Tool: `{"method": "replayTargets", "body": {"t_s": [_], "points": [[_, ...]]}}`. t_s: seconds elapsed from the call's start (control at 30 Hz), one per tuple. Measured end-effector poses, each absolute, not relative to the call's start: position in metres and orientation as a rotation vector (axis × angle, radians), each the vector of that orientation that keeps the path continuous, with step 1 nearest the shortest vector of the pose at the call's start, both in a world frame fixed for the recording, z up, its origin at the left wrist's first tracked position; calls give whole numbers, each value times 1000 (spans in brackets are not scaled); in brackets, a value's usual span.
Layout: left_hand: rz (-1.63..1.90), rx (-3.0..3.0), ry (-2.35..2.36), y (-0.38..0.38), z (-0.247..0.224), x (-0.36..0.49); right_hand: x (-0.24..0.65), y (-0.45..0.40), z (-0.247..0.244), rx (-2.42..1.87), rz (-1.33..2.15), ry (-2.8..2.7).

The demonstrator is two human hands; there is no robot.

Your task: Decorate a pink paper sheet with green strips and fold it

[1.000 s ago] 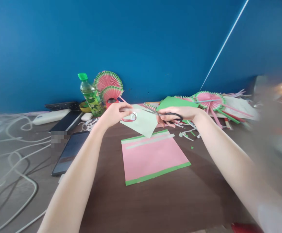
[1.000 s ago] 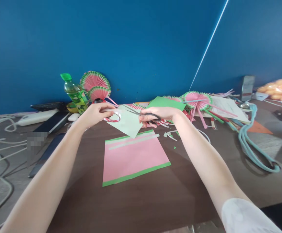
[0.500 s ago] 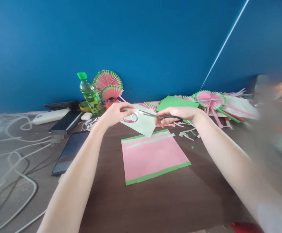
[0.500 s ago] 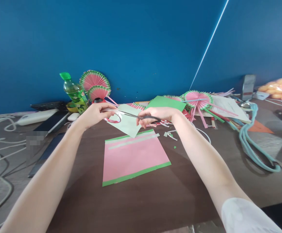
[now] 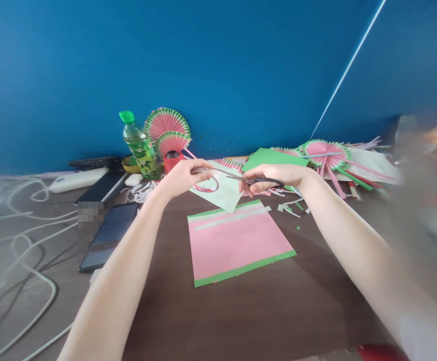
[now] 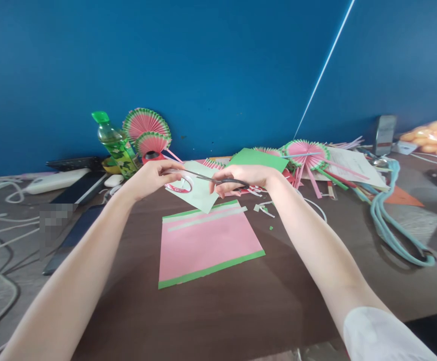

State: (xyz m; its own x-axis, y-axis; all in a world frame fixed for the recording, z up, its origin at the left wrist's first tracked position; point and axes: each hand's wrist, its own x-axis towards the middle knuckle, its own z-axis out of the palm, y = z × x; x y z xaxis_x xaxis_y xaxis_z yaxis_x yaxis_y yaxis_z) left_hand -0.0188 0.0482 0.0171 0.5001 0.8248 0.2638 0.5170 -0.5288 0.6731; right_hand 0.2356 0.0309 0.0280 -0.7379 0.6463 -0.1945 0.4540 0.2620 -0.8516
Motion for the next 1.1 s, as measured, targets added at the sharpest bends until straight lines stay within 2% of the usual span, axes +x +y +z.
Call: {"method": "replayTargets", "body": {"t_s": [1.1], "points": [[642,2259,1143,45,20,-16,235,28,29,-1164,1368,-2363]]}}
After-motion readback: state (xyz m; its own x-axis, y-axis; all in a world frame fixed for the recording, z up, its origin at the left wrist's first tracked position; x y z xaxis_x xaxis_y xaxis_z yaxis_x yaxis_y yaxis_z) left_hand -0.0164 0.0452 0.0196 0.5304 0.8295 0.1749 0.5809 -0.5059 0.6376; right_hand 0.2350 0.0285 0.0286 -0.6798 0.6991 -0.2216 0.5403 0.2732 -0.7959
